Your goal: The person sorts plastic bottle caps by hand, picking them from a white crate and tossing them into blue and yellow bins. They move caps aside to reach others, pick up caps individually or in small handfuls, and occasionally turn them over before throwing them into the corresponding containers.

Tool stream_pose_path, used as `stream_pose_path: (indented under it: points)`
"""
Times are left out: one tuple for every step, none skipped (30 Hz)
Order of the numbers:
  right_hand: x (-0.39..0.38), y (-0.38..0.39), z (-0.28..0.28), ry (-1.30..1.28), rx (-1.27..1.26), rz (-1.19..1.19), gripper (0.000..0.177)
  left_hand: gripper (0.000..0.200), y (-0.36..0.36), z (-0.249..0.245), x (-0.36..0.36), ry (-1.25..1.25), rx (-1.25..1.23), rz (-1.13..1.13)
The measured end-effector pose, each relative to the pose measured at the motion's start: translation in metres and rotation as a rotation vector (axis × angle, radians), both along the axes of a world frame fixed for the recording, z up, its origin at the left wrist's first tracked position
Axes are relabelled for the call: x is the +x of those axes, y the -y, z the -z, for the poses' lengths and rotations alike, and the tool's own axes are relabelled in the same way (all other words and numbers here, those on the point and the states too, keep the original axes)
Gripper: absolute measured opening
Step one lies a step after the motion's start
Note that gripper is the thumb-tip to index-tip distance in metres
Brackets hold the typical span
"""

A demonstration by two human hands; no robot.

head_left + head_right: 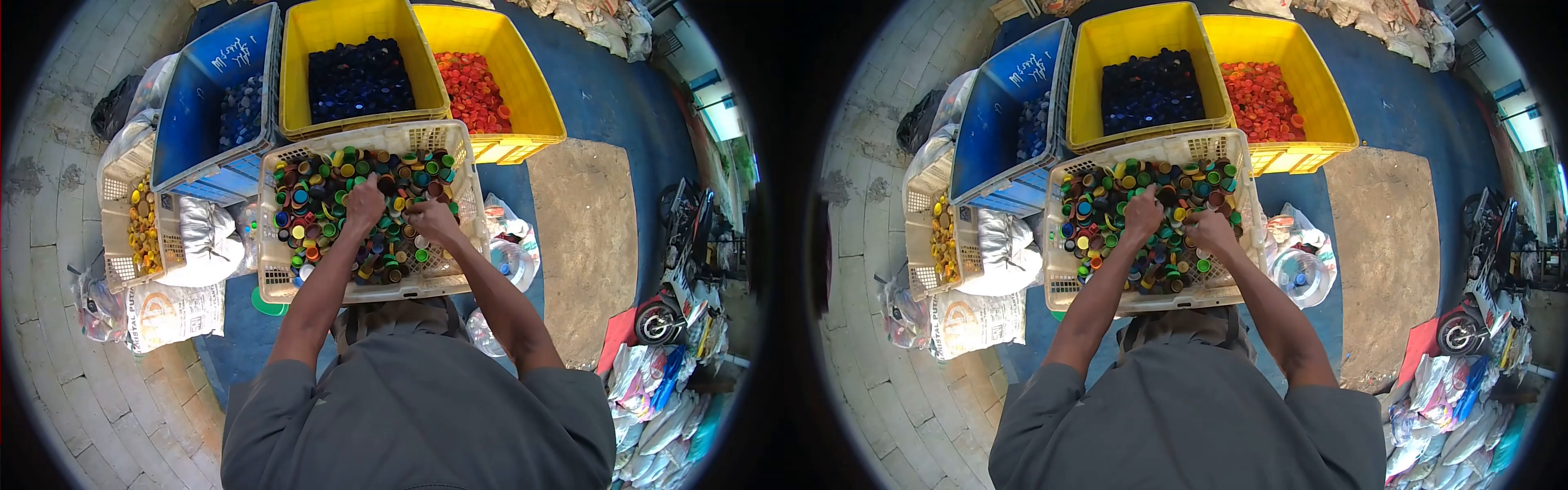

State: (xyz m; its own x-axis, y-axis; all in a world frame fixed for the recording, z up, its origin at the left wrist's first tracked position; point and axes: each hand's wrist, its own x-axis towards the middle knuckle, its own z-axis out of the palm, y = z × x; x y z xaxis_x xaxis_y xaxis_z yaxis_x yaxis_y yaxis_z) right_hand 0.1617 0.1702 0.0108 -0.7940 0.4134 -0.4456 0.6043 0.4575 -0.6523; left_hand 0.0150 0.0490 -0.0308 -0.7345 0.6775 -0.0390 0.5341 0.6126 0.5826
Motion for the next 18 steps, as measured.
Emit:
stream_pose_path:
  points:
    - [-0.004,0.004,0.000,0.027,0.087,-0.067,0.039,0.033,0.004,-0.005,-0.002,0.016,0.010,-0.016]
    - [-0.004,0.010,-0.001,0.044,0.150,-0.038,0.035,0.033,0.008,-0.010,-0.004,0.030,0.021,-0.034]
    - [-0.007,0.011,0.000,0.061,0.190,-0.066,0.035,0.032,0.012,-0.015,-0.005,0.054,0.052,-0.072]
    - [-0.011,0.012,0.001,0.075,0.231,-0.097,0.036,0.032,0.018,-0.021,-0.007,0.075,0.085,-0.113]
    - [-0.015,0.013,0.003,0.089,0.272,-0.131,0.037,0.032,0.023,-0.025,-0.009,0.096,0.119,-0.156]
    - [-0.019,0.013,0.005,0.096,0.296,-0.163,0.037,0.030,0.030,-0.022,-0.013,0.170,0.226,-0.190]
    - [-0.023,0.013,0.007,0.104,0.317,-0.197,0.038,0.029,0.038,-0.017,-0.016,0.244,0.332,-0.223]
    - [-0.025,0.014,0.009,0.113,0.339,-0.229,0.039,0.029,0.046,-0.013,-0.019,0.318,0.439,-0.255]
    - [-0.028,0.016,0.007,0.116,0.354,-0.234,0.040,0.027,0.056,-0.017,-0.022,0.642,0.579,-0.334]
    - [-0.031,0.018,0.004,0.119,0.370,-0.238,0.041,0.026,0.068,-0.021,-0.025,0.966,0.717,-0.409]
    - [-0.035,0.020,0.002,0.119,0.387,-0.241,0.043,0.025,0.076,-0.025,-0.027,1.291,0.856,-0.476]
    - [-0.037,0.020,0.006,0.118,0.403,-0.259,0.042,0.020,0.079,-0.043,-0.021,1.372,0.915,-0.573]
    - [-0.037,0.020,0.012,0.117,0.417,-0.276,0.042,0.019,0.086,-0.038,-0.020,1.480,0.997,-0.581]
    - [-0.038,0.021,0.018,0.115,0.432,-0.290,0.041,0.019,0.094,-0.028,-0.022,1.587,1.080,-0.584]
    - [-0.039,0.022,0.020,0.112,0.430,-0.295,0.042,0.020,0.100,-0.027,-0.021,1.695,1.161,-0.584]
    - [-0.040,0.022,0.021,0.109,0.429,-0.299,0.044,0.022,0.104,-0.026,-0.019,1.692,1.177,-0.629]
    - [-0.040,0.023,0.023,0.109,0.428,-0.301,0.045,0.021,0.106,-0.024,-0.017,1.701,1.190,-0.647]
    - [-0.038,0.024,0.023,0.101,0.433,-0.295,0.043,0.020,0.109,-0.021,-0.013,1.712,1.200,-0.667]
